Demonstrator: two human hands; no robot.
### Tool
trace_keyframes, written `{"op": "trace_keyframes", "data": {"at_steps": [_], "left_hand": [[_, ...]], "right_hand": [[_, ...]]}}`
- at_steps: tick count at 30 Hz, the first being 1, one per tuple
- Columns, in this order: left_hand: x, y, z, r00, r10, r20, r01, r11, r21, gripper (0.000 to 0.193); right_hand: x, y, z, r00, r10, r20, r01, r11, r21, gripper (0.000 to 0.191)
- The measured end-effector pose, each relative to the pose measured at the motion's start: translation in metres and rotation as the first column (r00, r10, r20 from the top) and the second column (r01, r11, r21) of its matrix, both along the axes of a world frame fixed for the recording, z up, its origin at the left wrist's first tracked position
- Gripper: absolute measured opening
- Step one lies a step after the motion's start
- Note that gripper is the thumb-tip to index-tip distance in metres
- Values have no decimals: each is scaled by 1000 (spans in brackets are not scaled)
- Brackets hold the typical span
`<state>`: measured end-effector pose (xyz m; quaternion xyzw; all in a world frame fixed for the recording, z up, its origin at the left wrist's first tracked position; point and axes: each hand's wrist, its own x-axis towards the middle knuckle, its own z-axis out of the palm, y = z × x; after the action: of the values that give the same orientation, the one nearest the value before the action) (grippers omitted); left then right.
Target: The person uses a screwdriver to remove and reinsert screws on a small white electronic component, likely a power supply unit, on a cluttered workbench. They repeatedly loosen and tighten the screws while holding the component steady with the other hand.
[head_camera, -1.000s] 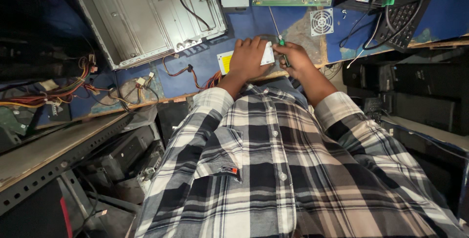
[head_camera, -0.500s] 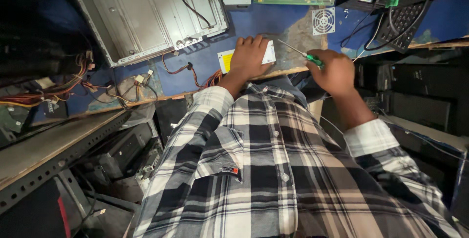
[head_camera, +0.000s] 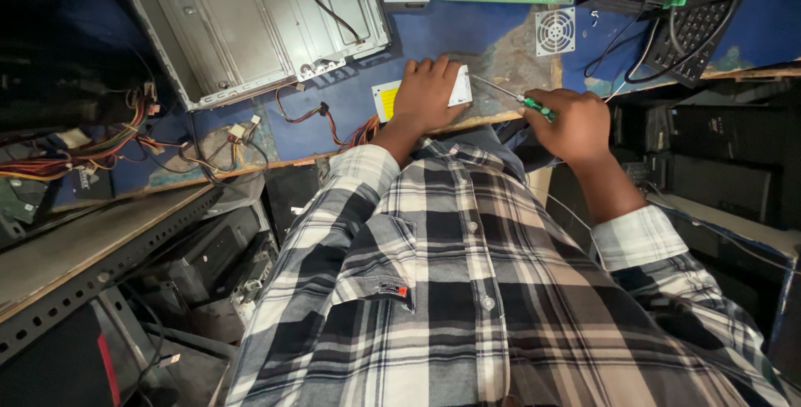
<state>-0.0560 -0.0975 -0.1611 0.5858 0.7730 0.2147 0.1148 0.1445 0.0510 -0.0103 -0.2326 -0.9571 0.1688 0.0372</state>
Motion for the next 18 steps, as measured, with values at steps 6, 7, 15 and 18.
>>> {"op": "trace_keyframes", "data": {"at_steps": [6,7,15,18], "left_hand": [[0,2,1,1000,-2,-4,1,1000,-21,68],[0,2,1,1000,-3,6,3,999,-33,67],[-1,2,3,1000,2,8,-2,1000,-26,68],[-1,1,3,1000,5,3,-5,1000,-12,68]], "right_hand": [[-1,2,-1,1000,-3,6,3,1000,18,24],[-1,2,-1,1000,-8,5,8,1000,6,24],[-2,3,-2,999,-25,23,25,1000,-18,24],[-2,4,-3,999,-24,27,25,999,-22,24]]}}
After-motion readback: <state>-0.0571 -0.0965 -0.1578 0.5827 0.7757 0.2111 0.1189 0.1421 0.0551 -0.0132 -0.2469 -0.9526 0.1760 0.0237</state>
